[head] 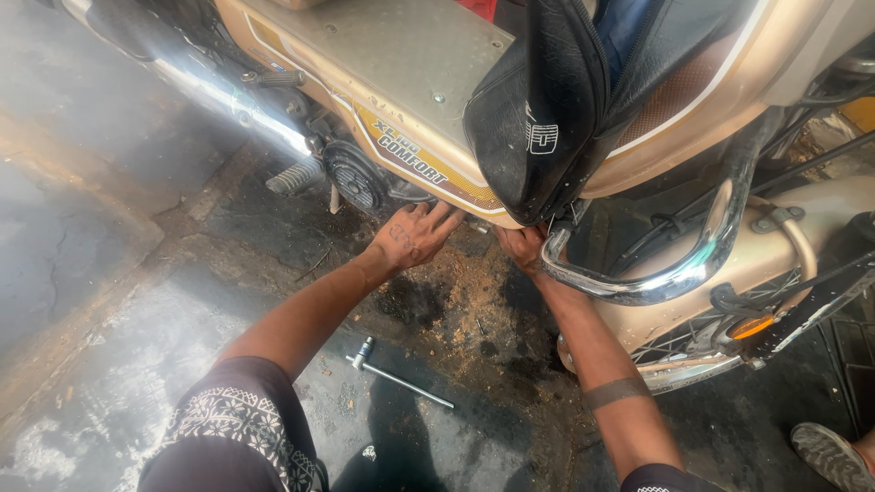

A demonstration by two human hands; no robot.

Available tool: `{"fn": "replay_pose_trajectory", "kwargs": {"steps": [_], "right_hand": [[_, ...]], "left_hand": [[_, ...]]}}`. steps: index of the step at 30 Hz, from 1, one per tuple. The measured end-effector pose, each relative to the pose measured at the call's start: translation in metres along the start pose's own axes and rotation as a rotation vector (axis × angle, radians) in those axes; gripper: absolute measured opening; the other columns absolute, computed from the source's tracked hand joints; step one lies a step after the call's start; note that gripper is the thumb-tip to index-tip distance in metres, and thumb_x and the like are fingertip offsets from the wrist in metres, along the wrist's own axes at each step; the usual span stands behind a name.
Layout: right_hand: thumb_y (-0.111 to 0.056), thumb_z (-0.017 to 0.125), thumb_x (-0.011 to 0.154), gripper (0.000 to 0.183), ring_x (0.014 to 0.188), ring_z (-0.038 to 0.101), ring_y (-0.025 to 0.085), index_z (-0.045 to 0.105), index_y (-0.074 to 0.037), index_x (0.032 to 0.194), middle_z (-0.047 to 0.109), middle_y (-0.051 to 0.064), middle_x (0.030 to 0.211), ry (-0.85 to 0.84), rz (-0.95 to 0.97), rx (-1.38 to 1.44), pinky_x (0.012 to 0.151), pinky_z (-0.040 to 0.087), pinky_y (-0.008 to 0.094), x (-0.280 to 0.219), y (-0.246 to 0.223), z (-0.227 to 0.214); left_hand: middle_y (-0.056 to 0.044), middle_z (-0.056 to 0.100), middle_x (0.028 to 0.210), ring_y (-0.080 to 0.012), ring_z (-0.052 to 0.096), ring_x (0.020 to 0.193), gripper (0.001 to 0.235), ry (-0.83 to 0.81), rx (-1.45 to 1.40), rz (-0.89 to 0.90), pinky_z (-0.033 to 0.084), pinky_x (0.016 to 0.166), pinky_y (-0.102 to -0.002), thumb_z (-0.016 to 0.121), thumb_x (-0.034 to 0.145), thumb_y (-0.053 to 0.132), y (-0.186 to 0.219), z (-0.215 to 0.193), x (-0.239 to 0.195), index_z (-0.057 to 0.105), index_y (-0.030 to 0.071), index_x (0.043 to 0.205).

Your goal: The person uses a socket wrench to loosen and remove a bolt from the lower side of a motorcycle. They then use their hands to unscrew the bolt completely and set it aside. The person continues to work on the same area with their hands.

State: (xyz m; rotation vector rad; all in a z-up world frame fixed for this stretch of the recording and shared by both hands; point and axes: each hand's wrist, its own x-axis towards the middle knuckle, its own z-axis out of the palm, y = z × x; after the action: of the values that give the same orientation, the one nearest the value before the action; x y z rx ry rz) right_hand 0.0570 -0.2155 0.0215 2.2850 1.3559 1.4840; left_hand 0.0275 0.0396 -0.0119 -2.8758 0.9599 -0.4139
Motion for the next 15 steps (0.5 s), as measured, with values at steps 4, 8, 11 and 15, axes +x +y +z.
{"fn": "replay_pose_trajectory", "kwargs": {"steps": [4, 8, 11, 15], "right_hand": [[-0.017, 0.081, 0.086, 0.014, 0.098, 0.071, 0.016, 0.081, -0.014, 0.099, 0.076, -0.001, 0.101, 0.000, -0.084, -0.181, 0.092, 0.056, 0.039, 0.013, -0.001, -0.013], [-0.018, 0.082, 0.086, 0.015, 0.092, 0.070, 0.019, 0.081, -0.011, 0.098, 0.076, 0.006, 0.097, -0.001, 0.030, 0.010, 0.089, 0.056, 0.040, 0.016, -0.003, -0.021], [-0.013, 0.084, 0.085, 0.017, 0.096, 0.071, 0.020, 0.080, -0.006, 0.101, 0.076, 0.007, 0.101, 0.085, 0.095, 0.196, 0.085, 0.055, 0.037, 0.003, -0.001, -0.003], [-0.003, 0.083, 0.093, 0.016, 0.101, 0.072, 0.018, 0.073, 0.000, 0.106, 0.074, 0.010, 0.105, 0.210, 0.224, 0.491, 0.085, 0.058, 0.032, -0.026, -0.002, 0.041]], "left_hand": [[-0.023, 0.041, 0.145, -0.0336, 0.065, 0.101, 0.075, 0.038, 0.004, 0.005, 0.060, 0.078, -0.045, 0.057, 0.099, 0.029, 0.000, 0.001, -0.004, 0.021, 0.005, 0.161], [-0.024, 0.038, 0.148, -0.0347, 0.065, 0.101, 0.075, 0.046, 0.006, 0.002, 0.061, 0.074, -0.044, 0.057, 0.098, 0.029, 0.000, 0.005, -0.002, 0.021, 0.006, 0.160], [-0.026, 0.036, 0.150, -0.0348, 0.065, 0.101, 0.075, 0.026, -0.023, -0.007, 0.062, 0.069, -0.042, 0.057, 0.099, 0.027, 0.000, 0.007, 0.000, 0.020, 0.006, 0.160], [-0.027, 0.034, 0.153, -0.0352, 0.065, 0.101, 0.075, 0.049, -0.026, -0.007, 0.062, 0.067, -0.041, 0.057, 0.098, 0.027, 0.000, 0.009, -0.001, 0.019, 0.006, 0.160]]}}
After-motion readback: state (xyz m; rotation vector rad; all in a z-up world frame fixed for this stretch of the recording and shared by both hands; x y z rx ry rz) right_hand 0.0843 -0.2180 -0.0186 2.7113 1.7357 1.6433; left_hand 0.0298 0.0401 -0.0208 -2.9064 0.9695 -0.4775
